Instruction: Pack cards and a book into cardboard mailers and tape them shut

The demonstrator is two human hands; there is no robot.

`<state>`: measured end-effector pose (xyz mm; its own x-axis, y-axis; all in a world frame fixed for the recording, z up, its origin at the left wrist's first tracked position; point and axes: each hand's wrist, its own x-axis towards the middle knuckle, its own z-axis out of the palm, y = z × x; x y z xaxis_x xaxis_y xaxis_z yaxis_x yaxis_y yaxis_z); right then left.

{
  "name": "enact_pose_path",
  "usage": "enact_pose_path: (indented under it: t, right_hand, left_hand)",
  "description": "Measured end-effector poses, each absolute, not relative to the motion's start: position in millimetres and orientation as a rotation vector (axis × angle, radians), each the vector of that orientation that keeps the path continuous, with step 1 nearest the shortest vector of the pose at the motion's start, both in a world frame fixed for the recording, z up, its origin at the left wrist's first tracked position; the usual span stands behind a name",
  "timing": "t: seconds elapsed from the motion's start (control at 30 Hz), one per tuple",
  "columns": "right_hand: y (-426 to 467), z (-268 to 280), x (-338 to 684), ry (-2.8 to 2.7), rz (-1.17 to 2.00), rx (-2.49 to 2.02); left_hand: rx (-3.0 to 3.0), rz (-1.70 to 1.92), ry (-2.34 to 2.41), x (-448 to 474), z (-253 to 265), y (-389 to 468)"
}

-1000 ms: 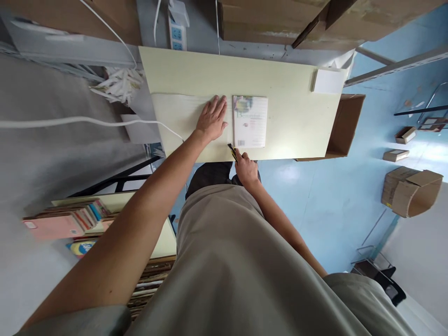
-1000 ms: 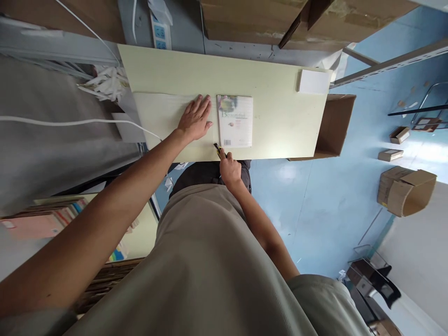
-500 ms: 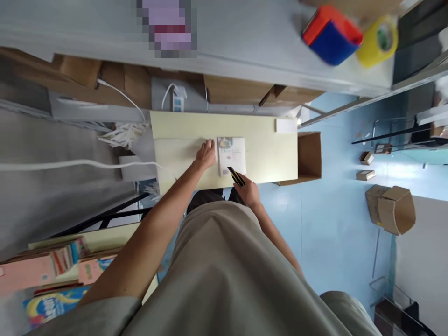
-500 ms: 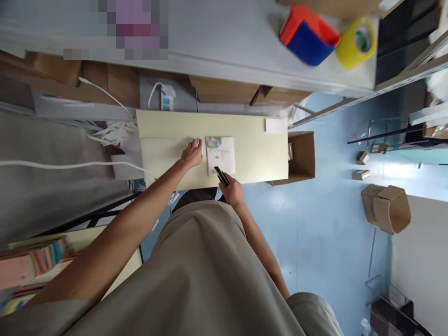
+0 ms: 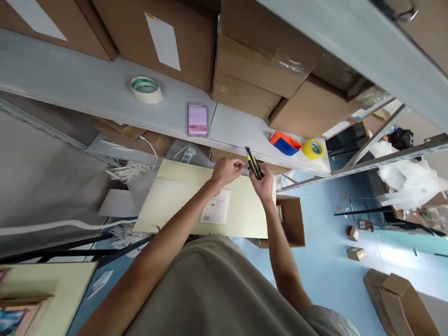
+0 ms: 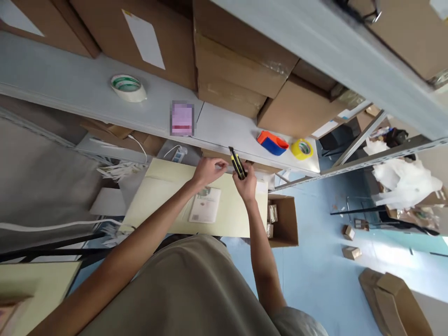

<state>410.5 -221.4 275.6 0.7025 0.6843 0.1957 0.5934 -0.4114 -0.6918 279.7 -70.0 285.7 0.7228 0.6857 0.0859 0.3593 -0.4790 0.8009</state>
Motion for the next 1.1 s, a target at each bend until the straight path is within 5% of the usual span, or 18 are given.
enact_pose_path:
  t: [0.2,0.4,0.67,0.87,1.1]
  right_hand:
    - [-120.4,322.0,491.3,-1.323,-0.026,-2.233]
    - [-73.0,313.9,513.9,-1.427,0.055,-2.401]
    - [-134.2,230.2,471.3,-1.316,-0.215,-2.139]
    - [-249.2,94.7,348.6,-0.659,0.888,-2.288]
    - [-278.1,31.6,317.3,-0.254,1.13,-2.251]
  left_hand:
    - [2.044,0.817,0.825,301.4,362.0,-58.5]
    - [2.027,0.874,0.898,293.4,361.3,-58.7]
    - [2.003,0.338,1.212,220.5,212.9,-65.4]
    - [1.912,-0.29,1.291,147.6,94.9,-118.3]
    - [1.937,-0.423,1.168,147.8,41.9,-139.5]
